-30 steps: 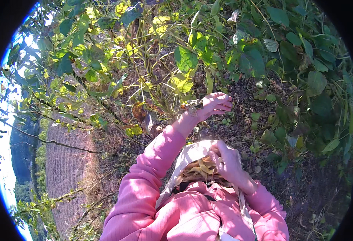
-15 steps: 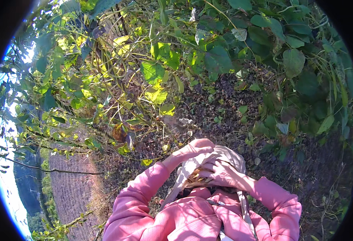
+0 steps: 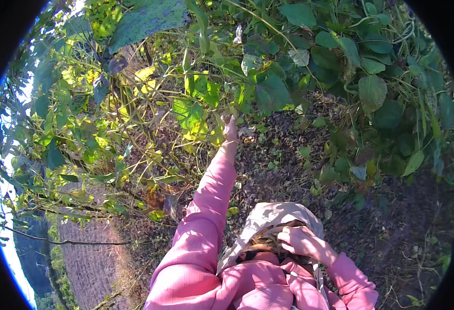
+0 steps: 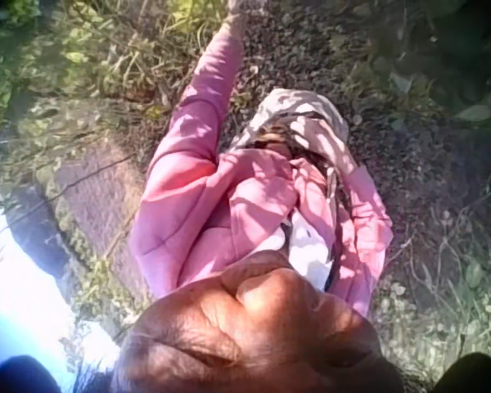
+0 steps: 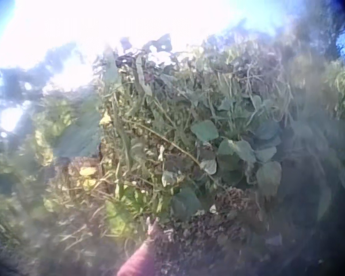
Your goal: The person harvests broad bean pods from vines in an outdoor field. They reach into the foliage, pluck pods by hand, and place them into a cloth bag carried across the chest. The person moves between plants and continues collecting pods throughout the clip.
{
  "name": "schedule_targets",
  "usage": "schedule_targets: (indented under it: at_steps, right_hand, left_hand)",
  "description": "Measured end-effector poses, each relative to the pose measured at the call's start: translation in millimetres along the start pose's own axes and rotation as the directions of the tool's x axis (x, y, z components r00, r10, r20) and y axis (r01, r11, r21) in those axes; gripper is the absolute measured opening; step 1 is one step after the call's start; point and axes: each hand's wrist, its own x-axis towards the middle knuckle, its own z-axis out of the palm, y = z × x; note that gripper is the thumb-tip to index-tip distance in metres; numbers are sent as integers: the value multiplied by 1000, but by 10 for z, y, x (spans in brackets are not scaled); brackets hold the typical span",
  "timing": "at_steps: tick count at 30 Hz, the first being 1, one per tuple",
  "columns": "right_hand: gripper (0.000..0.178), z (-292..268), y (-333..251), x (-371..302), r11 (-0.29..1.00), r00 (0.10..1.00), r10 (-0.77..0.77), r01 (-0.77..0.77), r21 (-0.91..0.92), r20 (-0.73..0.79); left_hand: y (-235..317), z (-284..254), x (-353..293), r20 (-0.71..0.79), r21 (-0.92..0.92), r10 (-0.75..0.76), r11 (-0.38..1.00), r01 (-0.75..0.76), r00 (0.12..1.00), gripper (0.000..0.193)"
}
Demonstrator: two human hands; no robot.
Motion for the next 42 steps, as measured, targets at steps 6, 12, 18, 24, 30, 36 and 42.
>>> schedule_targets:
  at_steps: [6,12,18,24,30,36,42]
  right_hand:
    - [16,-540,-137,24,967,942,233,-197,162,-243]
    - [9,-809,148,388,963,821,229,-114,243,-523]
    - [11,-693,533,927,826,611,528,-209,523,-590]
    - [13,-451,692,1175,894,302,449,-139,427,-841]
    - [21,-444,684,1179,682,473,652,-26,731,-592]
    - [24,-682,573,1108,252,804,560,63,966,-199]
    - [30,-813,441,1016,-123,904,395,227,966,-162]
  left_hand:
    - [336,251,615,17,-104,-43,994,45,999,46]
    - [610,350,389,236,-152,-84,981,122,968,41]
    - [669,476,-833,563,-50,-131,980,192,816,37]
    - [728,554,-1460,740,-270,-190,795,543,645,34]
    - [759,474,-1605,754,-190,-202,843,503,625,43]
    - [726,432,-1732,806,-207,-144,840,501,574,51]
    - [751,335,-1839,849,-249,-56,835,491,525,73]
